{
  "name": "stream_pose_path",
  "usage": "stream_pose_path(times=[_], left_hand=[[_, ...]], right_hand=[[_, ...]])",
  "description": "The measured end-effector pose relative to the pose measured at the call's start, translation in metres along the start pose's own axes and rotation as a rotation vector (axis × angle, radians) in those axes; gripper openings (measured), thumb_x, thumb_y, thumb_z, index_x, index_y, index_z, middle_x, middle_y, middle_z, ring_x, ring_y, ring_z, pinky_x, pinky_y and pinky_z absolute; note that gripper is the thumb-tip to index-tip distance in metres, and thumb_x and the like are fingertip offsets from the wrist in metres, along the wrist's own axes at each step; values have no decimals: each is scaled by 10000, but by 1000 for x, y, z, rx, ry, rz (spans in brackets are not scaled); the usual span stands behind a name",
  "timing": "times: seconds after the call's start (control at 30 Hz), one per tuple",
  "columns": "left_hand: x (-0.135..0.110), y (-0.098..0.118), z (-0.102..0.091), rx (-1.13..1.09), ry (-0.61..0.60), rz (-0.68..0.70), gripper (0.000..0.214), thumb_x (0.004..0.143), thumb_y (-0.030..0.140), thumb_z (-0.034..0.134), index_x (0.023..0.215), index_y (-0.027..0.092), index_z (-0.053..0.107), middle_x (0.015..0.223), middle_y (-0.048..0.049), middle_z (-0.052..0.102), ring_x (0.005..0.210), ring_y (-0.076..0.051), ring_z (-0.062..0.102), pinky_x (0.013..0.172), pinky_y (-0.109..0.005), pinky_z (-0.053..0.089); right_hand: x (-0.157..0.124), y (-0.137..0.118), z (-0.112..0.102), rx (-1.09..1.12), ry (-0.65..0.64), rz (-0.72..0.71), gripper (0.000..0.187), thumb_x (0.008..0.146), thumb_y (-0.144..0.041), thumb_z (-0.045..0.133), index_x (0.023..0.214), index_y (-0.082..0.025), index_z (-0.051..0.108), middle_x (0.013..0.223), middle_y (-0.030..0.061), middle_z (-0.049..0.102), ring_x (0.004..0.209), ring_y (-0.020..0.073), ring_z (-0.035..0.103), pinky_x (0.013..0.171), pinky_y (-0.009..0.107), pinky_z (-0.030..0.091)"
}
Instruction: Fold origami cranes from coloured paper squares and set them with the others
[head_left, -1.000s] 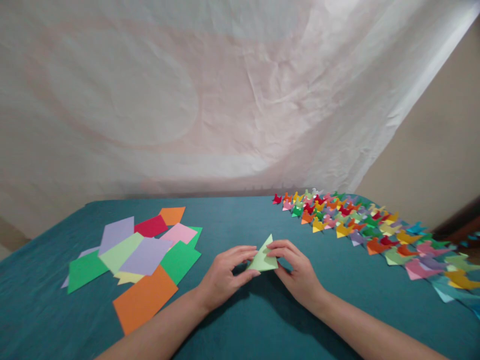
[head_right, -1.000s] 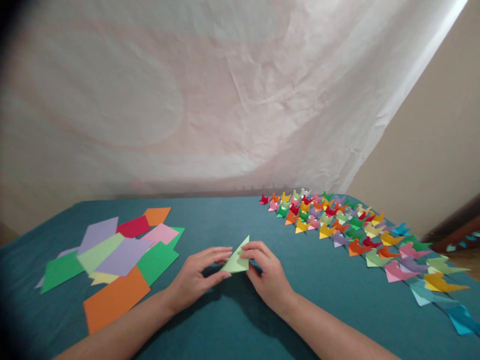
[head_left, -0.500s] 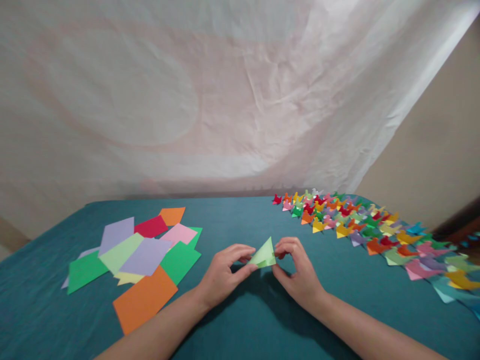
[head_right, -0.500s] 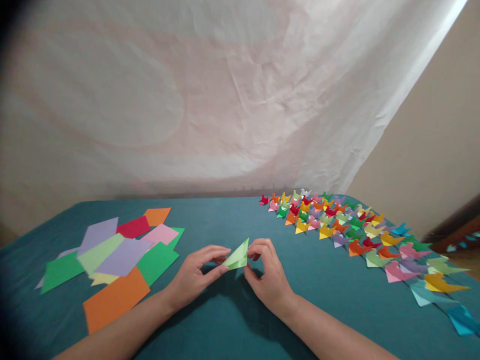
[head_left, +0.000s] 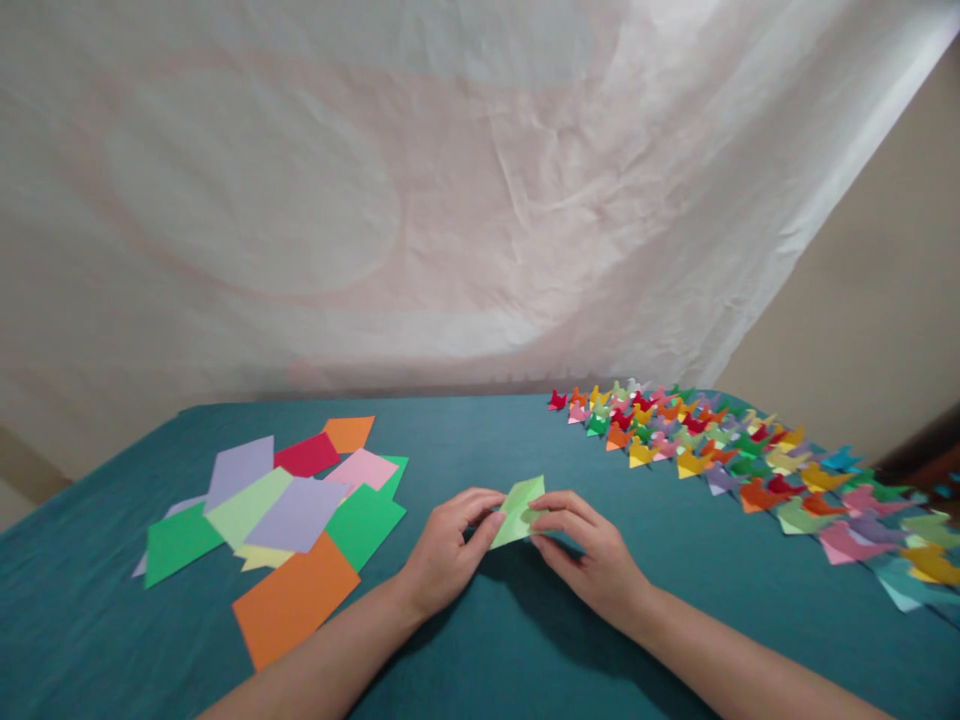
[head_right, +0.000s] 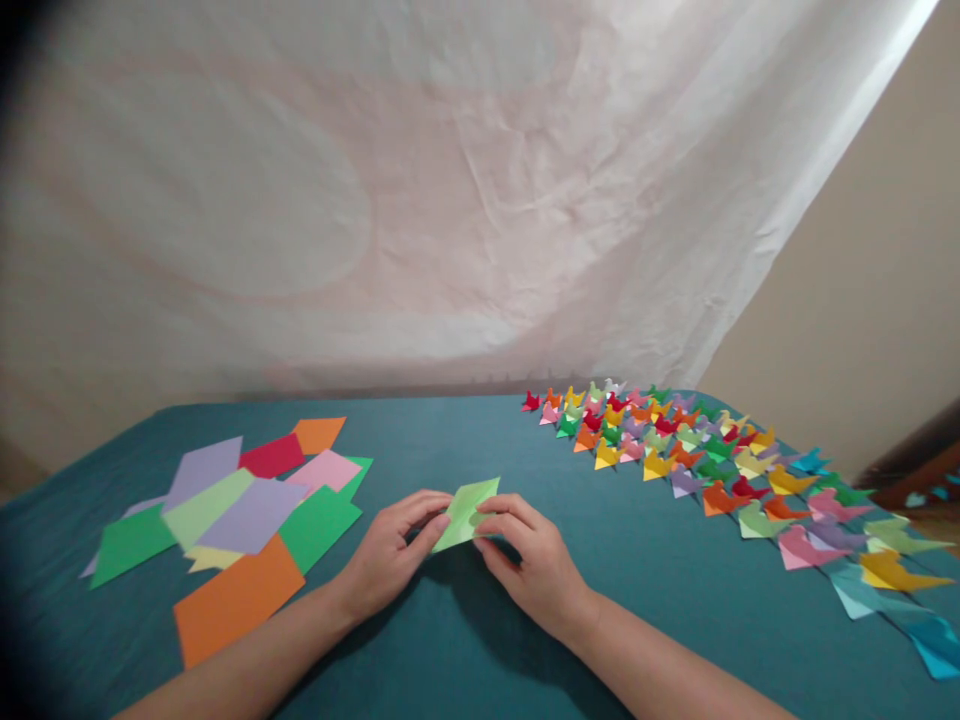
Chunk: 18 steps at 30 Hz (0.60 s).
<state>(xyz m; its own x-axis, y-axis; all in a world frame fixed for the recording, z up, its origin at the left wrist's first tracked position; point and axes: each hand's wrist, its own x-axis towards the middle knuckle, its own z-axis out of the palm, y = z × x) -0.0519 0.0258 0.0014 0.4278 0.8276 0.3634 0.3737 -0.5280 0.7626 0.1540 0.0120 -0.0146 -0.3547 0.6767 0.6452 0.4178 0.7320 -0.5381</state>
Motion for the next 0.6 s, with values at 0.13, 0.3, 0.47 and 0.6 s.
stream_pose_path(times=[0.13,0.3,0.47,0.6], left_hand=[[0,-2,1,-1,58,-14,254,905,240,449,1127,192,563,1106,-71,589,1004,-180,555,908,-332,456],[-1,-3,3,-2,115,-11,422,853,142,485,1265,234,453,1212,-78,489,975,-158,546,853,-303,481],[-1,-3,1,64,107,-2,334,833,111,466,1118,229,593,1212,-87,467,969,-181,538,768,-298,500],[-2,-5,1,100,102,-21,276,844,129,457,1047,208,626,1208,-91,470,917,-169,557,741,-296,507]], right_hand=[[0,-1,0,0,-46,-7,104,843,-160,523,873,-213,607,978,68,616,910,164,604,800,286,504],[0,-1,-1,6,-99,-12,97,855,-165,520,879,-217,598,981,68,616,922,158,598,798,279,501],[1,3,-3,8,-124,-28,106,857,-181,516,904,-224,599,989,68,618,928,163,599,806,290,502],[0,8,-4,9,-134,-29,129,840,-172,524,938,-222,593,1004,78,609,948,174,593,816,304,503]])
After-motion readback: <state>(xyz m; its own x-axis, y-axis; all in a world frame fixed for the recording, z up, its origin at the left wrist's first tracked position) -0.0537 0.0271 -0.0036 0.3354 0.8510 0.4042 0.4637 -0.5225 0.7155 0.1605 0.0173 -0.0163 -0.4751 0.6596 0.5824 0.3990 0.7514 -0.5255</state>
